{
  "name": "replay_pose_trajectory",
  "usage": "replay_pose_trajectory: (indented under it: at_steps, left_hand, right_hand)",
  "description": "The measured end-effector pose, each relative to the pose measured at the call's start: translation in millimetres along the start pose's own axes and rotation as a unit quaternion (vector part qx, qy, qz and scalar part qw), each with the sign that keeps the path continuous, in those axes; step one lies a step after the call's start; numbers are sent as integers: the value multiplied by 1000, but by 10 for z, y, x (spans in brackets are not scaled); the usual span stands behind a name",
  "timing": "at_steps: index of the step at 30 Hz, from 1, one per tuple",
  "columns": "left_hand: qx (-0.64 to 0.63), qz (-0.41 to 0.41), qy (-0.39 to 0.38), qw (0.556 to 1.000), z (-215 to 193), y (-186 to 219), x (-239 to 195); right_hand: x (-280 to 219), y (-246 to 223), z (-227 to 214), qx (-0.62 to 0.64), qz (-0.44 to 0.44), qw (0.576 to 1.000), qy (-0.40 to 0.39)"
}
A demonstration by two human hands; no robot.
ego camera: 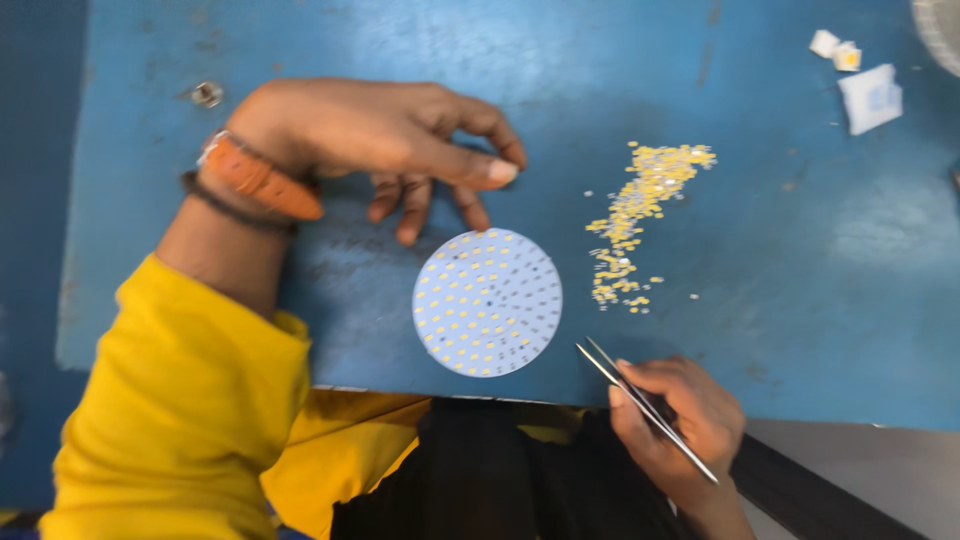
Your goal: The person uses tweezers to pick up small yellow LED components from a pile on a blue workbench and places them one by one into designated spots on a circular LED board. The person continues this process until the board is filled, then places the completed board into a storage container.
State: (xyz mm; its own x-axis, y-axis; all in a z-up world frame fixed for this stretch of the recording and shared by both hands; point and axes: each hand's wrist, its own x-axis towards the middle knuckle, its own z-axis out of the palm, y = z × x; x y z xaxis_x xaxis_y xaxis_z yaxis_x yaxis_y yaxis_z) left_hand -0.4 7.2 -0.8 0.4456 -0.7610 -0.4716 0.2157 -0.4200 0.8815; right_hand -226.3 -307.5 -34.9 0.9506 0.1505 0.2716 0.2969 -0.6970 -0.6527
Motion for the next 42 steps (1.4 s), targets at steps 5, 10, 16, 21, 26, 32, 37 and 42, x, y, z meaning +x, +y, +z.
replay_pose_trajectory:
  at_steps: [5,10,16,21,26,32,37,42]
  left_hand:
    - [8,-18,7,1000,19,54,24]
    - [15,-49,11,999,40,98,29]
    - [24,-62,15,998,33,88,43]
    - [29,-59,13,998,41,95,58]
    - [35,-66,21,997,43,87,64]
    - [26,-57,14,998,44,90,56]
    - [38,-64,25,997,51,106,47]
    - [36,-52,20,998,45,87,38]
  right_hand:
    - [31,132,-119,1,-33,999,-3]
    - [81,335,-262,27,73,994,74]
    - [53,441,-252,54,75,994,62]
    - [92,413,-251,50,61,996,48]
    - [103,400,-253,31,61,996,50]
    - [90,411,-276,32,58,997,36]
    - [89,425,-257,38,35,998,40]
    - [64,383,-250,24,51,998,37]
